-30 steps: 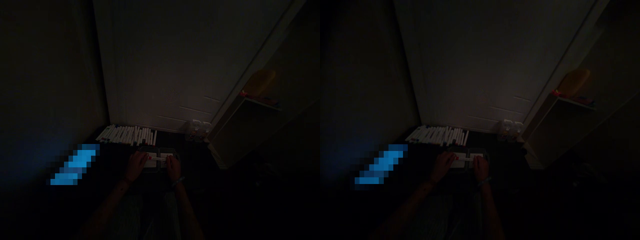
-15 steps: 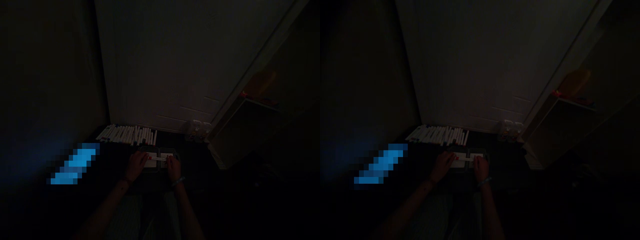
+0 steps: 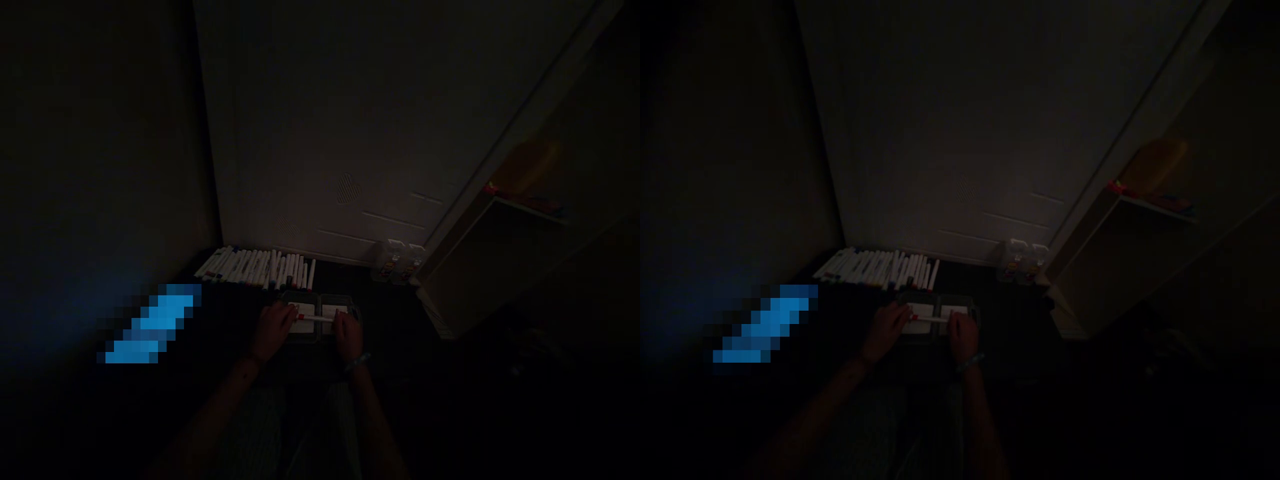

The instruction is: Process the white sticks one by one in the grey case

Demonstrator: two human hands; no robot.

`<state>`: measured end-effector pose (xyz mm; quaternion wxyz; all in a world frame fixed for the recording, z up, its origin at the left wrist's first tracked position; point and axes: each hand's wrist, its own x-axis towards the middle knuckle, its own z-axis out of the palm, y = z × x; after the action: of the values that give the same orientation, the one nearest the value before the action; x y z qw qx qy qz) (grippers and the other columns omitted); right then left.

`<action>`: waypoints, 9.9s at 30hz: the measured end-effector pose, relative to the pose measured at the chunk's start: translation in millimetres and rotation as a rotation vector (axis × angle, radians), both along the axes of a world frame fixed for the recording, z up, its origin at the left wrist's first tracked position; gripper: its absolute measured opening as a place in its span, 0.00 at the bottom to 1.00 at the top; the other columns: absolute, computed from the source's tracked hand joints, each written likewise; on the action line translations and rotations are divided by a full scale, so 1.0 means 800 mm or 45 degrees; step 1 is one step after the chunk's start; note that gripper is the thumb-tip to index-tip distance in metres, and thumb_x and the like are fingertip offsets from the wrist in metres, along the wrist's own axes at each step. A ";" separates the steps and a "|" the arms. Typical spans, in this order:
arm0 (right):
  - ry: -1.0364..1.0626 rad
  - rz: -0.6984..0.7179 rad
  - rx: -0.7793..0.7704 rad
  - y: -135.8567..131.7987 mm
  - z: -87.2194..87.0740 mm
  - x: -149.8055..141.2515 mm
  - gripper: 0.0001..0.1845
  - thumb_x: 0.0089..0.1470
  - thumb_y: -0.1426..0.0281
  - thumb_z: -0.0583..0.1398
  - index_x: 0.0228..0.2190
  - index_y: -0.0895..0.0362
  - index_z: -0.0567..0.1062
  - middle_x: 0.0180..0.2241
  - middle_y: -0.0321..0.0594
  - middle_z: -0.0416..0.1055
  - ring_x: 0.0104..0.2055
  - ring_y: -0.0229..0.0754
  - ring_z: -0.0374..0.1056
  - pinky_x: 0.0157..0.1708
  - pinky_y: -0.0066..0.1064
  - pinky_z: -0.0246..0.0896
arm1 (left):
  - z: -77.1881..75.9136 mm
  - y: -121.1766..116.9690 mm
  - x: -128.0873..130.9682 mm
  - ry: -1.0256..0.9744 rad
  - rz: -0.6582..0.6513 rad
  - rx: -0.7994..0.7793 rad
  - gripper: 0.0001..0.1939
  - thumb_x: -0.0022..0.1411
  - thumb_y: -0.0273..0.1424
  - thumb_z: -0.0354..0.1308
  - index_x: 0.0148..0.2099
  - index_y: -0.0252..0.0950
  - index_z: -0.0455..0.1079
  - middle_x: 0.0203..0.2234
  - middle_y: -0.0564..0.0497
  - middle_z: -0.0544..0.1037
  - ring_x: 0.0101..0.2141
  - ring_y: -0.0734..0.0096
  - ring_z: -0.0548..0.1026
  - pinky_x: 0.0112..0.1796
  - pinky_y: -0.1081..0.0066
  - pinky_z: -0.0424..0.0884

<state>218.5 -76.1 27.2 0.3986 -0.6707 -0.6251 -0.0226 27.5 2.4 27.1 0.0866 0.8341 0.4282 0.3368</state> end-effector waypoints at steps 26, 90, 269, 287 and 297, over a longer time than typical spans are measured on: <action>0.007 0.010 0.004 -0.002 0.002 -0.001 0.21 0.60 0.64 0.42 0.25 0.57 0.69 0.26 0.40 0.68 0.31 0.36 0.64 0.32 0.25 0.53 | -0.003 0.001 0.000 -0.039 -0.006 -0.026 0.16 0.62 0.36 0.41 0.38 0.38 0.69 0.30 0.49 0.73 0.35 0.68 0.69 0.36 0.68 0.60; -0.424 0.215 0.000 -0.008 0.016 -0.020 0.13 0.56 0.67 0.52 0.44 0.52 0.68 0.34 0.41 0.71 0.40 0.43 0.64 0.46 0.39 0.48 | 0.017 -0.007 -0.003 -0.424 0.017 -0.135 0.14 0.60 0.38 0.44 0.39 0.38 0.67 0.36 0.49 0.74 0.40 0.66 0.69 0.44 0.65 0.59; -0.165 0.431 -0.028 -0.027 0.023 -0.104 0.11 0.54 0.67 0.53 0.36 0.46 0.75 0.44 0.35 0.65 0.43 0.41 0.60 0.43 0.36 0.57 | -0.013 0.038 -0.038 -0.171 -0.351 -0.124 0.20 0.61 0.35 0.43 0.55 0.44 0.59 0.54 0.52 0.62 0.53 0.67 0.59 0.54 0.61 0.54; -0.123 0.448 -0.036 -0.026 0.023 -0.103 0.17 0.54 0.70 0.53 0.47 0.48 0.67 0.48 0.38 0.63 0.47 0.41 0.59 0.46 0.37 0.56 | -0.019 0.041 -0.038 -0.045 -0.306 -0.027 0.19 0.63 0.33 0.41 0.56 0.44 0.58 0.55 0.54 0.61 0.53 0.70 0.59 0.53 0.62 0.58; 0.044 0.445 -0.033 -0.028 0.014 -0.100 0.12 0.56 0.70 0.51 0.34 0.52 0.75 0.42 0.38 0.67 0.44 0.39 0.60 0.45 0.34 0.56 | -0.021 0.044 -0.037 -0.043 -0.306 -0.023 0.19 0.63 0.33 0.41 0.55 0.44 0.58 0.55 0.54 0.61 0.53 0.69 0.59 0.53 0.61 0.58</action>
<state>138.7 -98.4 38.7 0.3985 -0.5571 -0.7256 0.0667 -1.9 37.3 10.2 0.1411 0.8728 0.3264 0.3342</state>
